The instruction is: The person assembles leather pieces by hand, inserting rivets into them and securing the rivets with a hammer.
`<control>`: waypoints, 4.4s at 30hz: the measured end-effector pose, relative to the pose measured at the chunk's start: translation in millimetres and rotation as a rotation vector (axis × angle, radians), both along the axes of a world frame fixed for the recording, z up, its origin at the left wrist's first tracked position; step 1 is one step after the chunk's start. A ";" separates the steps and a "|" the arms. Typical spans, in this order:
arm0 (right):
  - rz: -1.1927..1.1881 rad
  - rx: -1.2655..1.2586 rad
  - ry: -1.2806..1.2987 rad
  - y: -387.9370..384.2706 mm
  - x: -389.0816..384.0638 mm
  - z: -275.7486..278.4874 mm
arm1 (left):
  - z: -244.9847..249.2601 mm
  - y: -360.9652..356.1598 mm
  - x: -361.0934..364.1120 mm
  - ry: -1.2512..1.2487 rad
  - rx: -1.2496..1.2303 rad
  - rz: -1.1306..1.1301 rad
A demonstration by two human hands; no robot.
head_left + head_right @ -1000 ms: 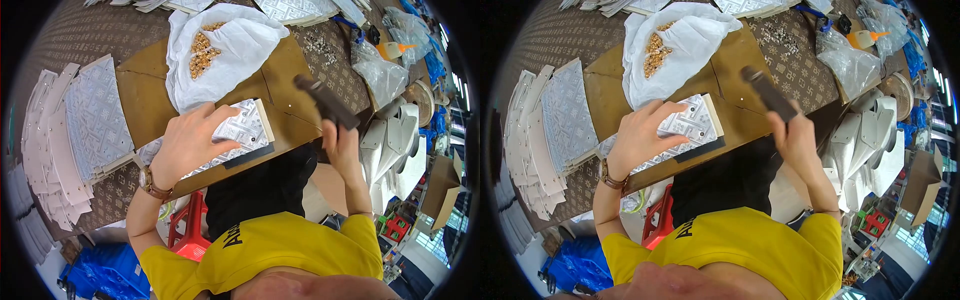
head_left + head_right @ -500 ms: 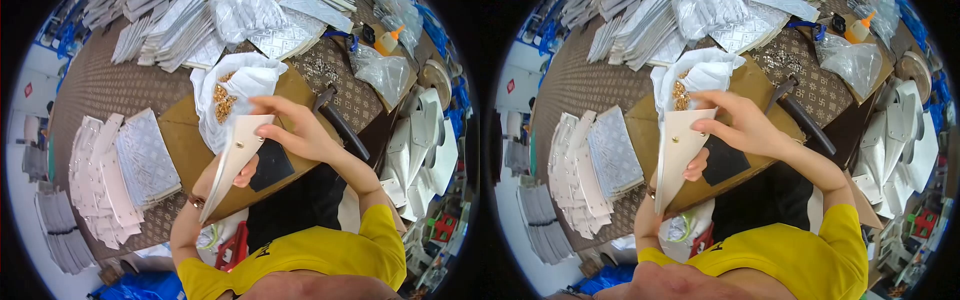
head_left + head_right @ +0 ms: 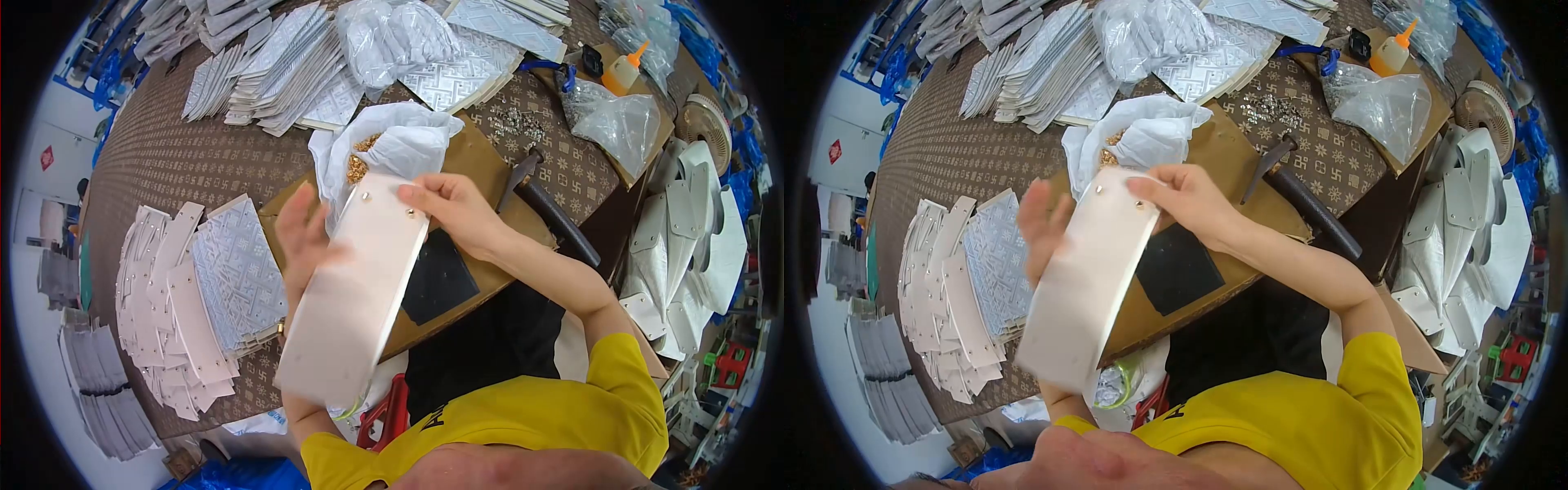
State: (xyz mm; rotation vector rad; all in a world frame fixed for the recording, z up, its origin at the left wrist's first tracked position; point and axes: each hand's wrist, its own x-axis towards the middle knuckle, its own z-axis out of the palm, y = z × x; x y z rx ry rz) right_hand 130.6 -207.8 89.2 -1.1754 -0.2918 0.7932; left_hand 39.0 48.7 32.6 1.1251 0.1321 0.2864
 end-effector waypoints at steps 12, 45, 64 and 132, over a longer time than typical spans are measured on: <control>0.008 -0.416 -1.345 38.6 21.5 -54.8 | 47.3 13.8 -39.1 -0.184 -0.184 0.285; -0.278 -0.951 -1.204 -150.5 100.3 -20.9 | 42.1 -59.6 -39.8 -0.173 1.048 -0.721; -0.320 -0.993 -0.976 -171.0 147.5 -63.7 | 38.6 -76.8 -37.5 -0.041 1.059 -0.493; -0.228 -0.104 -0.672 -178.5 -76.3 37.7 | 33.8 -79.8 -41.0 0.062 1.204 -0.487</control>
